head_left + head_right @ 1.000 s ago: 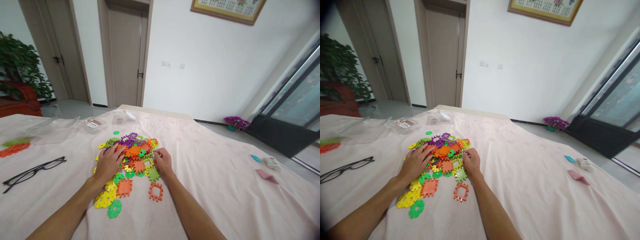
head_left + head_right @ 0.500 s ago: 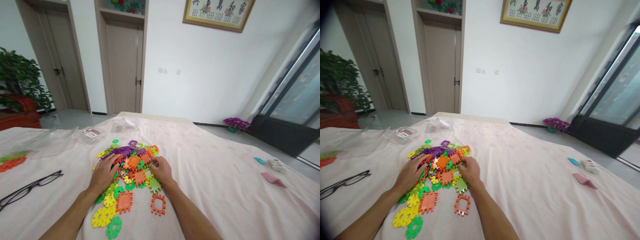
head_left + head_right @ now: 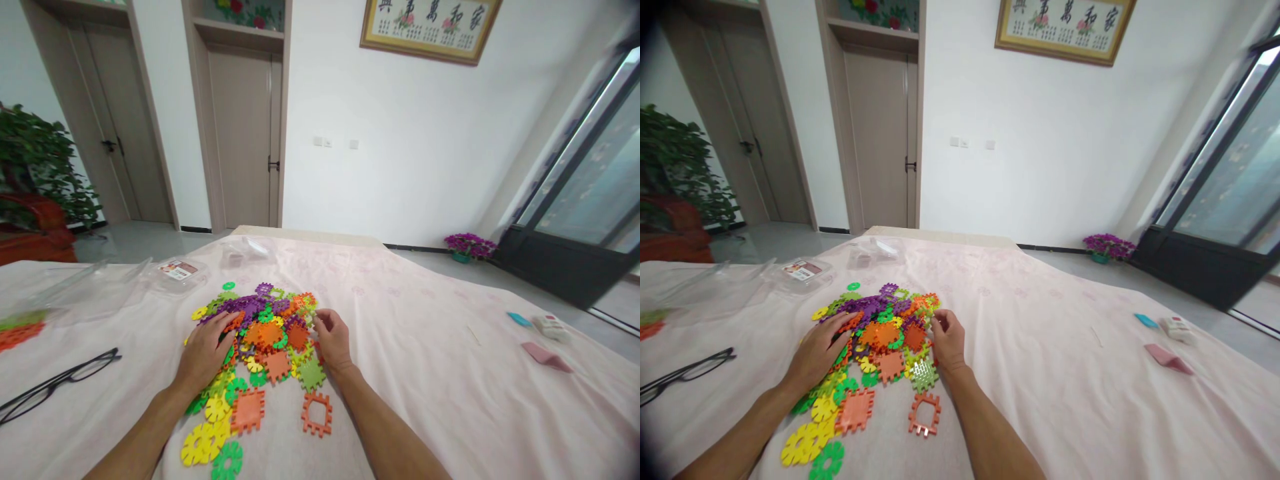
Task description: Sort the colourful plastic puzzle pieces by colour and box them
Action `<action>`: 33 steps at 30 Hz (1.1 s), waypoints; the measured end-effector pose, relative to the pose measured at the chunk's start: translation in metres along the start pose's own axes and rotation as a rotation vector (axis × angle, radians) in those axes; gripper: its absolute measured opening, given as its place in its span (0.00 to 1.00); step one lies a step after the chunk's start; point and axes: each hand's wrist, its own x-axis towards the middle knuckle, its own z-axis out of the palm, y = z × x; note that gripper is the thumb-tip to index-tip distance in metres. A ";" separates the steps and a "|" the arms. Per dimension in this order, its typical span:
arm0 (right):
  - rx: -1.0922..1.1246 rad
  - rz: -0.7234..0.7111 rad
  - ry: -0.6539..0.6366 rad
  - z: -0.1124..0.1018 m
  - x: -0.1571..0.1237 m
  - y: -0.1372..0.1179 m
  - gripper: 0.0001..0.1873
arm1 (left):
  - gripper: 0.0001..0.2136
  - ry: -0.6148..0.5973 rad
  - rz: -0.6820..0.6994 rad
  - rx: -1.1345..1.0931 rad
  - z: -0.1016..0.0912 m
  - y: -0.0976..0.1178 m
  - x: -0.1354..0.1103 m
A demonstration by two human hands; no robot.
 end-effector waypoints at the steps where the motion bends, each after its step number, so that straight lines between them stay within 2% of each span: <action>1: 0.043 0.038 0.027 -0.001 0.002 0.002 0.15 | 0.23 0.003 0.005 -0.008 0.001 -0.001 0.000; 3: 0.109 0.114 0.078 -0.004 0.007 0.006 0.20 | 0.23 0.009 0.014 -0.020 0.002 -0.003 0.001; 6: 0.165 0.186 0.160 -0.012 0.017 0.013 0.21 | 0.22 0.023 0.019 -0.032 0.003 -0.006 0.001; 13: 0.149 0.201 0.299 -0.047 0.049 0.020 0.22 | 0.23 0.037 0.020 -0.070 0.004 -0.012 0.003; 25: -0.133 0.258 0.331 -0.129 0.097 0.059 0.20 | 0.22 0.034 0.006 -0.142 0.006 -0.017 0.006; 31: -0.236 0.290 0.400 -0.141 0.109 0.070 0.26 | 0.22 0.008 0.019 -0.201 0.009 -0.019 0.010; 33: -0.393 0.208 0.437 -0.142 0.106 0.073 0.28 | 0.23 0.009 0.015 -0.220 0.008 -0.018 0.011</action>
